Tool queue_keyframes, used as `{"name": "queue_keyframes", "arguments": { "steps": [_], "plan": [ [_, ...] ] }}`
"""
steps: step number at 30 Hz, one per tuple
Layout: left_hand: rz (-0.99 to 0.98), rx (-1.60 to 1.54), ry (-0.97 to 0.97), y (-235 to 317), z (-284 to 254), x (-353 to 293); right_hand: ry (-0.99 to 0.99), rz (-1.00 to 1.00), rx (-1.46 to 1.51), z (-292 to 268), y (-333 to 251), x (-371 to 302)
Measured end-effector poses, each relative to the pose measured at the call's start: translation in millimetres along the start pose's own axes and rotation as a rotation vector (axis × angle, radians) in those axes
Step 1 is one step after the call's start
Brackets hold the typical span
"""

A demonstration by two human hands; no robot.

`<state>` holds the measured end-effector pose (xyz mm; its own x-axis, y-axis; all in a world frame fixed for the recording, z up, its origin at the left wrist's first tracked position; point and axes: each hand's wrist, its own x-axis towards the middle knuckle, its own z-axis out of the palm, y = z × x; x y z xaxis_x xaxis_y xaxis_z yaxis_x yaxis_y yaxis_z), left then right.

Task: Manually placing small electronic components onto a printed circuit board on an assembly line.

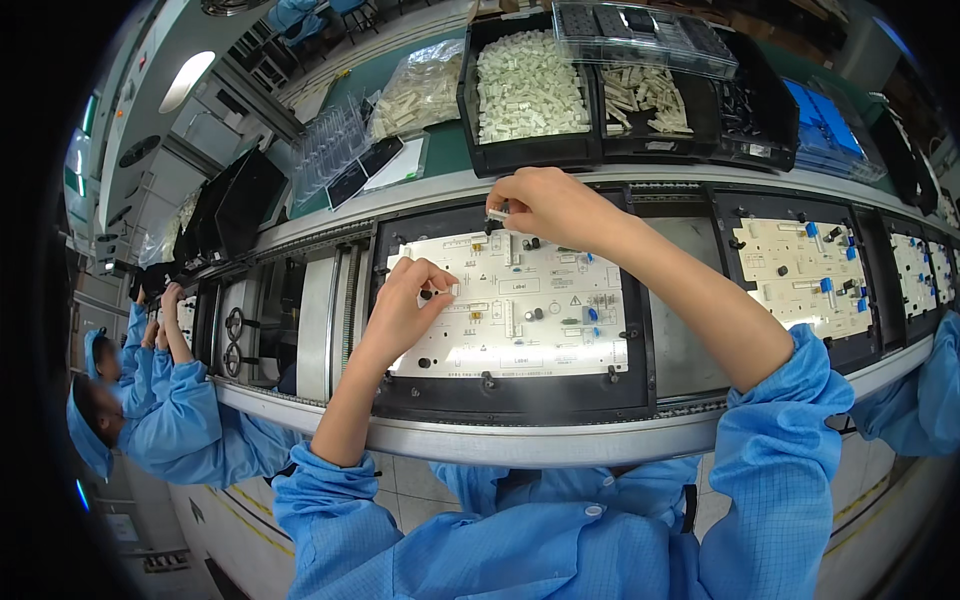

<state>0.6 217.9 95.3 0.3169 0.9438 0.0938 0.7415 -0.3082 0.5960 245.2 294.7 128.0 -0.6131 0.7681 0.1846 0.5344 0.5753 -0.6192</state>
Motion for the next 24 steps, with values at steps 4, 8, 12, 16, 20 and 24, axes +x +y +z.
{"name": "queue_keyframes", "arguments": {
  "steps": [4, 8, 12, 16, 20, 24],
  "plan": [
    [0.073, -0.004, 0.034, -0.8, -1.0, 1.0, -0.002, 0.025, 0.05, 1.9, -1.5, 1.7],
    [0.008, -0.027, 0.006, -1.2, 2.7, 1.9, 0.011, 0.002, 0.072, 2.6, -0.1, 2.8],
    [0.13, 0.101, 0.002, 8.2, -0.3, 5.0, 0.046, 0.074, 0.123, -1.1, -6.8, 4.0],
    [0.245, 0.289, 0.001, 21.0, 0.8, 9.2, 0.092, 0.098, 0.228, -0.6, -3.6, 5.0],
    [0.28, 0.354, -0.021, 16.6, 2.8, 9.8, 0.107, 0.062, 0.145, -5.0, -0.9, 3.8],
    [0.238, 0.249, -0.017, 16.8, 2.6, 9.9, 0.081, 0.125, 0.143, -16.6, 1.2, -3.7]
  ]
}}
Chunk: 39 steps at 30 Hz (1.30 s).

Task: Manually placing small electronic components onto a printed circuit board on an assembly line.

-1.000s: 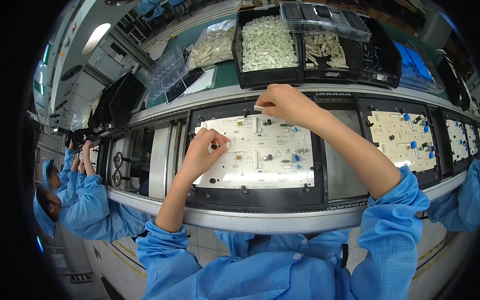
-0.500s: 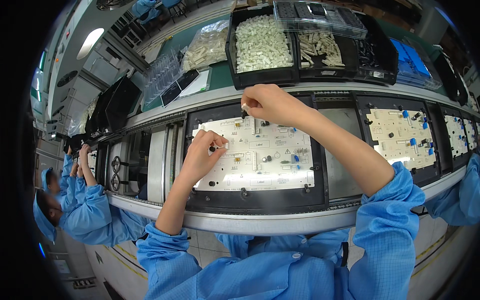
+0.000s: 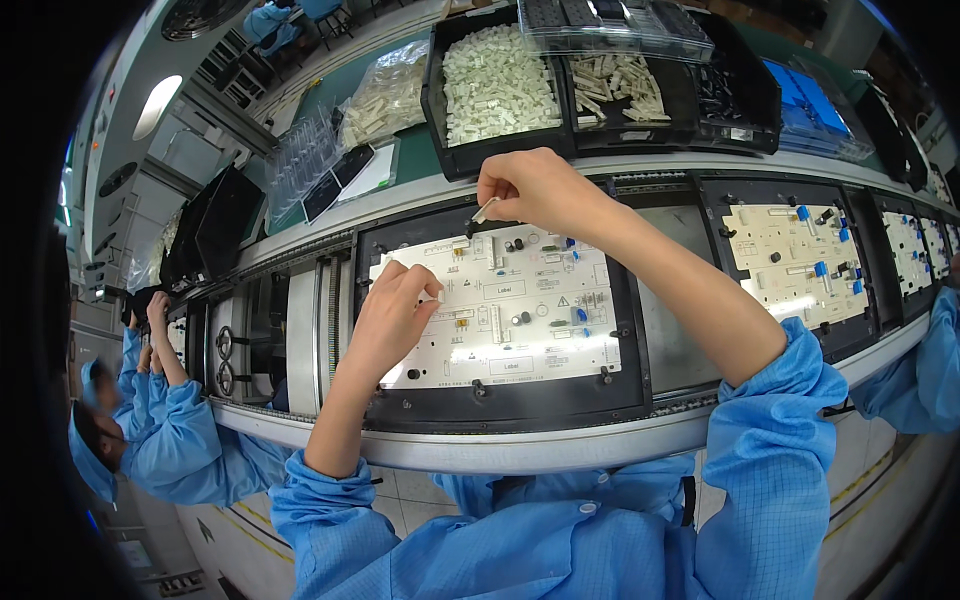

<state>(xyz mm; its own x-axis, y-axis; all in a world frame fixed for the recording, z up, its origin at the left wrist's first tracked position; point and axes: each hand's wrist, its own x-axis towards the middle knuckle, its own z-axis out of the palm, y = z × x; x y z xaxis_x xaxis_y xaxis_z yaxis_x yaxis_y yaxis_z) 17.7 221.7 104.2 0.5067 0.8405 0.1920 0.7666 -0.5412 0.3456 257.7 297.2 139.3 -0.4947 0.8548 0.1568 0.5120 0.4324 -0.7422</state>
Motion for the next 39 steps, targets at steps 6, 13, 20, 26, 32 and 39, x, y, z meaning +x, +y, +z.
{"name": "queue_keyframes", "arguments": {
  "steps": [6, 13, 20, 26, 32, 39],
  "plan": [
    [0.01, 0.025, -0.021, 7.4, 1.8, 2.2, 0.021, -0.016, -0.024, 15.0, 12.1, 5.8],
    [0.183, 0.269, 0.046, 28.4, 8.3, -20.7, 0.156, -0.143, -0.306, 63.5, 4.7, 26.9],
    [0.129, 0.226, -0.042, 29.0, 13.7, -31.5, 0.096, -0.086, -0.416, 90.5, 11.7, 32.2],
    [0.116, 0.107, -0.054, 11.8, 10.6, -35.3, 0.068, -0.077, -0.593, 92.1, 10.7, 40.0],
    [0.201, 0.112, 0.113, 5.9, 9.7, -25.0, 0.031, -0.191, -0.73, 85.4, 10.9, 39.3],
    [0.112, 0.137, 0.051, 3.7, 6.8, -24.8, -0.127, 0.008, -0.408, 1.0, 13.9, 27.7]
  ]
}}
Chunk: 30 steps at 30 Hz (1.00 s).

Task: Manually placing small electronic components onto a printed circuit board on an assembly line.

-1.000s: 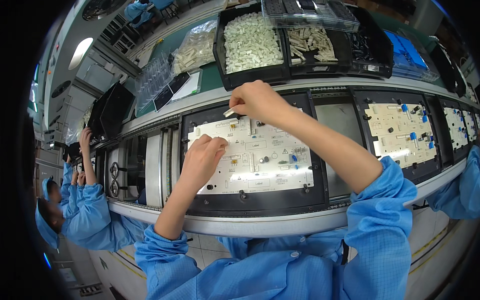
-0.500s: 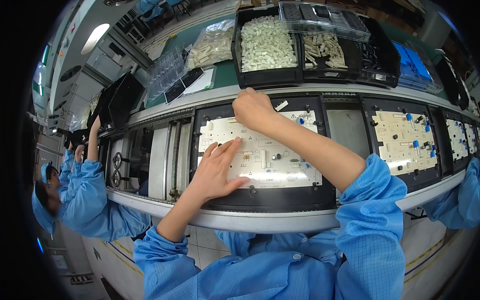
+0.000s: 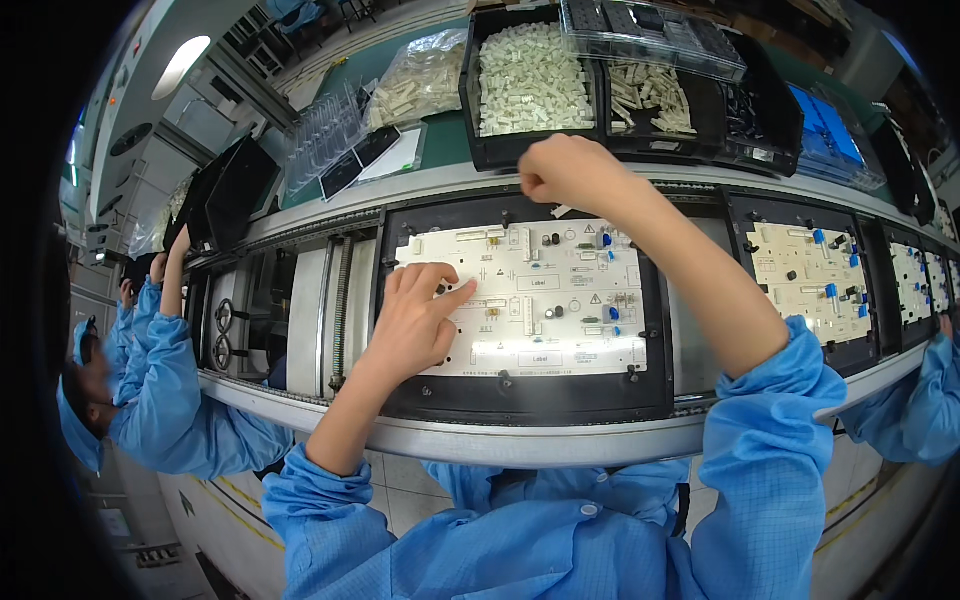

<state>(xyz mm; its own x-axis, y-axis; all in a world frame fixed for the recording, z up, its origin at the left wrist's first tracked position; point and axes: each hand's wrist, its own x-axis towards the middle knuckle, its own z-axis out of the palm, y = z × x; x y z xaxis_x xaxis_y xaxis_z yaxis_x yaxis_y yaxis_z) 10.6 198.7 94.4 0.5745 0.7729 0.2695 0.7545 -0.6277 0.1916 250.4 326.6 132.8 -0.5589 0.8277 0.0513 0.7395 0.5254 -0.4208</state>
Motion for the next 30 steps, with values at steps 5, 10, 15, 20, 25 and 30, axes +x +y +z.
{"name": "queue_keyframes", "arguments": {
  "steps": [5, 10, 15, 20, 25, 30],
  "plan": [
    [-0.049, -0.051, -0.042, -9.8, 1.2, 10.2, -0.042, -0.069, -0.154, 14.8, 36.7, -18.3],
    [0.024, -0.069, -0.071, -10.5, -2.1, 69.9, -0.008, -0.06, -0.256, 14.0, 28.6, -27.0],
    [0.099, -0.113, 0.277, -25.4, 4.7, 184.0, 0.126, -0.051, -0.081, 4.4, 12.4, -42.4],
    [0.096, 0.072, -0.072, -52.1, 27.3, 240.4, 0.129, -0.079, 0.03, -2.7, 0.0, -58.8],
    [0.153, 0.189, 0.008, -65.2, 40.8, 250.2, 0.119, -0.104, 0.164, 9.5, -16.7, -74.1],
    [0.119, 0.296, 0.084, -54.5, 42.9, 242.2, 0.135, -0.209, 0.254, 40.9, -37.3, -76.7]
  ]
}}
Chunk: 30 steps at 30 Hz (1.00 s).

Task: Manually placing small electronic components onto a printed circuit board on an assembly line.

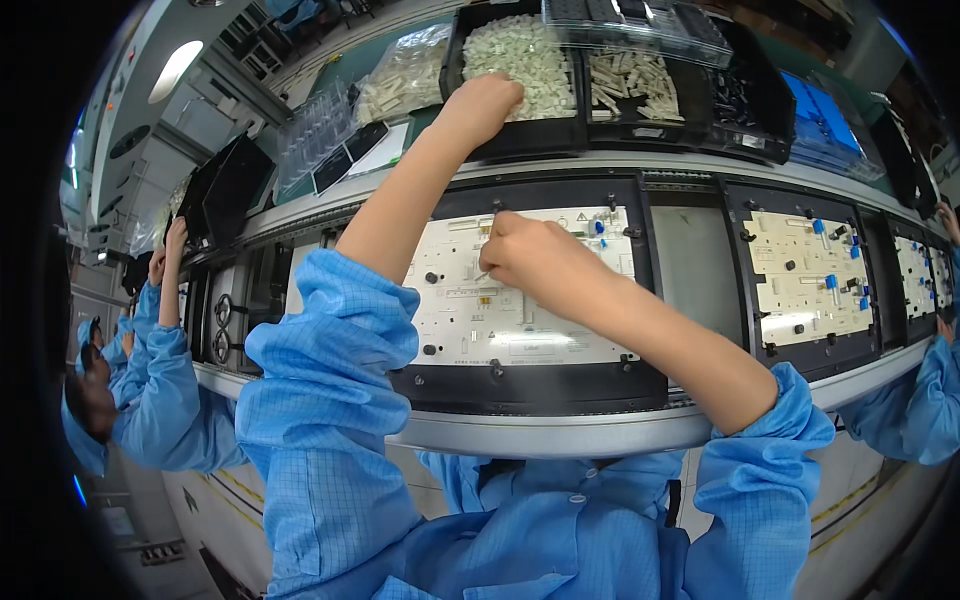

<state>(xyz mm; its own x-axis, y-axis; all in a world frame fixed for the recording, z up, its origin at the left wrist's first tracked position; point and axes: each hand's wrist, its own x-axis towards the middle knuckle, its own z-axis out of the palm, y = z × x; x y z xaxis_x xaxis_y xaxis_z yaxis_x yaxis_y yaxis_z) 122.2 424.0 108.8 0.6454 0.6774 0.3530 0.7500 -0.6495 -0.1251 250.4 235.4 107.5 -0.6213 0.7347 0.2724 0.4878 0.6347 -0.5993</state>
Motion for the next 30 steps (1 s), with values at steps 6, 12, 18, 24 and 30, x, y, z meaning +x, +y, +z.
{"name": "queue_keyframes", "arguments": {
  "steps": [6, 12, 18, 24, 30],
  "plan": [
    [-0.022, -0.377, 0.434, 4.0, -49.7, -38.5, 0.018, 0.003, -0.181, 32.2, -11.5, 17.3],
    [-0.516, -1.108, 0.217, 33.4, -99.1, -133.8, 0.09, -0.026, -0.326, 57.7, -1.7, 21.2],
    [-0.606, -1.149, 0.076, 48.8, -103.7, -223.0, 0.103, -0.076, -0.413, 58.1, -1.2, 20.4],
    [-0.492, -1.029, 0.011, 85.3, -91.7, -255.6, 0.09, -0.131, -0.433, 58.6, 1.9, 16.5],
    [-0.338, -0.787, 0.012, 114.2, -81.9, -256.4, 0.107, -0.081, -0.283, 26.5, -2.0, 1.3]
  ]
}}
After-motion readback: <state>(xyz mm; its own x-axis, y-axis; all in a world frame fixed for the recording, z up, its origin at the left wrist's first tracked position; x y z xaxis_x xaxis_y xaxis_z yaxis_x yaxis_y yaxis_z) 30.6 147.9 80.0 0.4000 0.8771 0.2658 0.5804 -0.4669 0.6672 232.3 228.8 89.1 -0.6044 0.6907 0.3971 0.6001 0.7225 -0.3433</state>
